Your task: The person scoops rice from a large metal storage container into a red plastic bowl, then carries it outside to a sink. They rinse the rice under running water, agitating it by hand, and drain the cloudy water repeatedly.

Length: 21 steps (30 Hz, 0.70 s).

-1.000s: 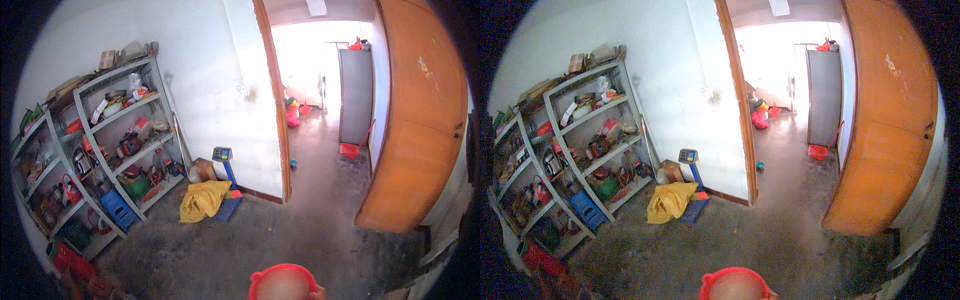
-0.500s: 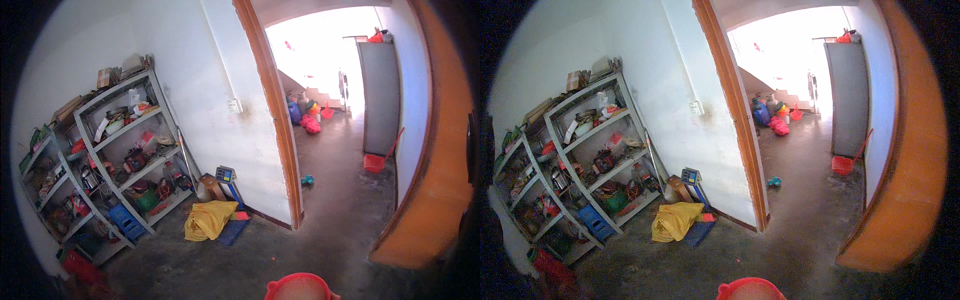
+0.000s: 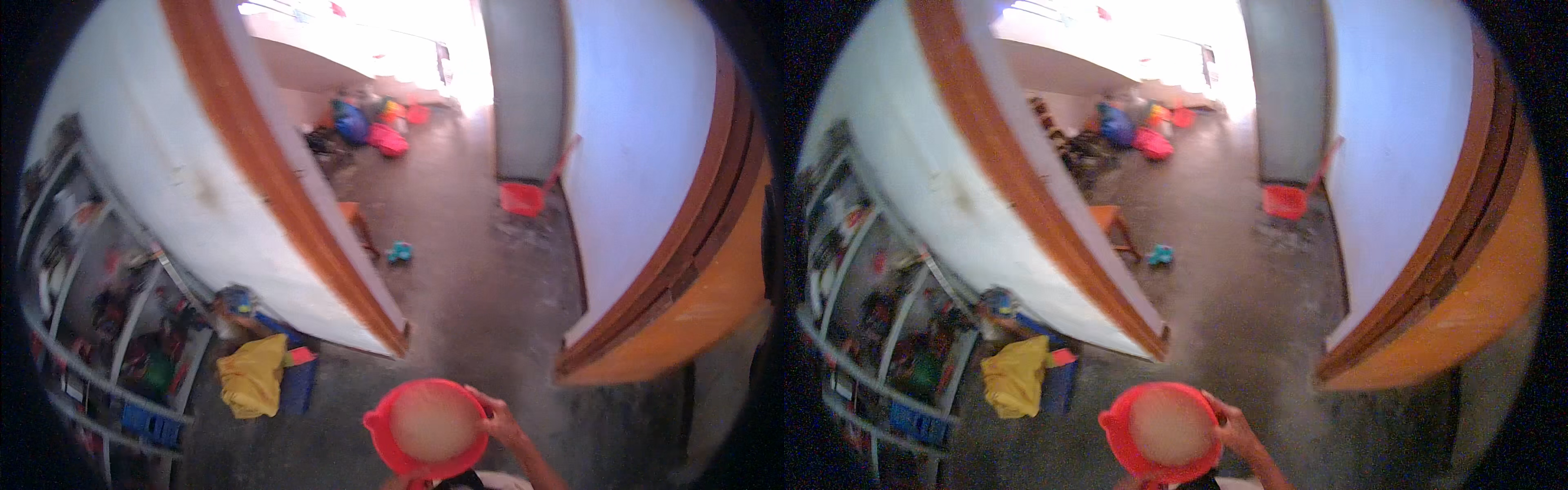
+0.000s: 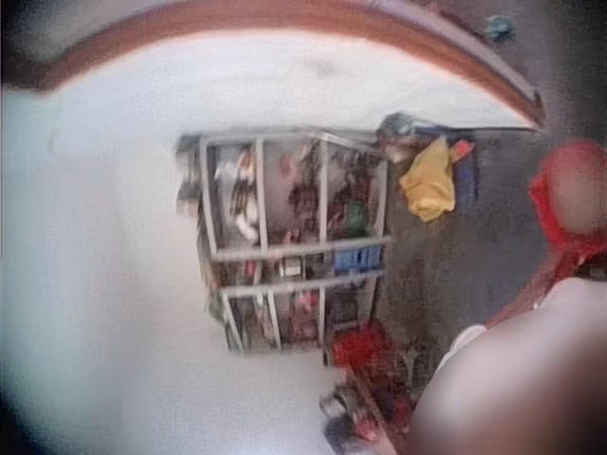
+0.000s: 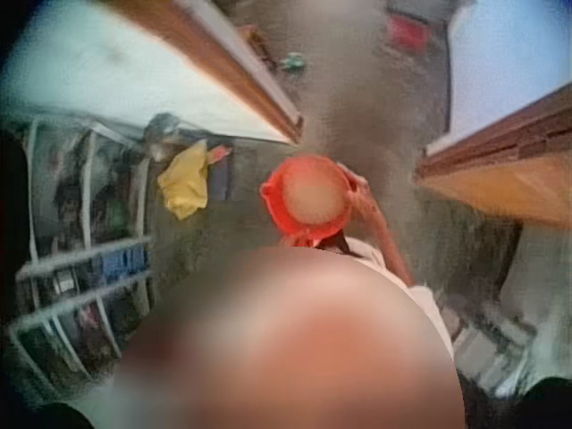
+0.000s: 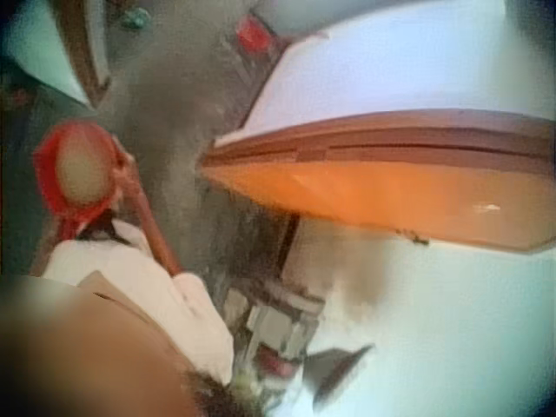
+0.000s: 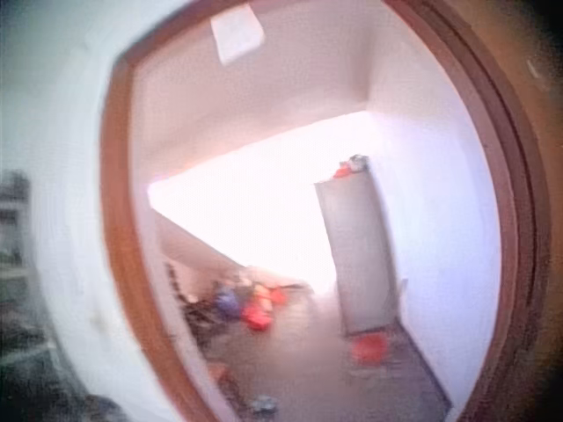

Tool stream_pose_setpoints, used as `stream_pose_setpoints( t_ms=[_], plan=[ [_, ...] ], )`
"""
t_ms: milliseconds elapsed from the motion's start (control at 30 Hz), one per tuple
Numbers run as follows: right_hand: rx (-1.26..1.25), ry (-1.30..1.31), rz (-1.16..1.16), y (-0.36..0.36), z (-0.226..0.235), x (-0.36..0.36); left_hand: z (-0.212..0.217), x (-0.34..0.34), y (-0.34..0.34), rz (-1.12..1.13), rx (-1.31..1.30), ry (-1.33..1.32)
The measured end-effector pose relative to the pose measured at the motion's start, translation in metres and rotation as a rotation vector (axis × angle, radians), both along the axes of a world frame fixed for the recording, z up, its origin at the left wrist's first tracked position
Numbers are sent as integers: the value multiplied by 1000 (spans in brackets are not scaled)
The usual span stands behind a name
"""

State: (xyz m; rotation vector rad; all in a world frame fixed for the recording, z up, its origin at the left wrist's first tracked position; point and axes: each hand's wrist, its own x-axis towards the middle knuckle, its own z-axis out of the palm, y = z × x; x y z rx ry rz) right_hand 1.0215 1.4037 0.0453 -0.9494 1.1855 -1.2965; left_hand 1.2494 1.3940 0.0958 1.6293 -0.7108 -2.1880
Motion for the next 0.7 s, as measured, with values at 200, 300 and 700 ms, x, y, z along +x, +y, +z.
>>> stream_pose_setpoints(
  t_ms=[200,300,700],
  plan=[
    [-6,40,-246,-103,21,-78,7,-52,-153,-332,16,49],
    [-26,-50,-347,-147,19,-119,9,-99,-229,-474,0,78],
    [-26,-132,-159,-434,33,-287,37,-262,-448,-180,-64,-96]
  ],
)
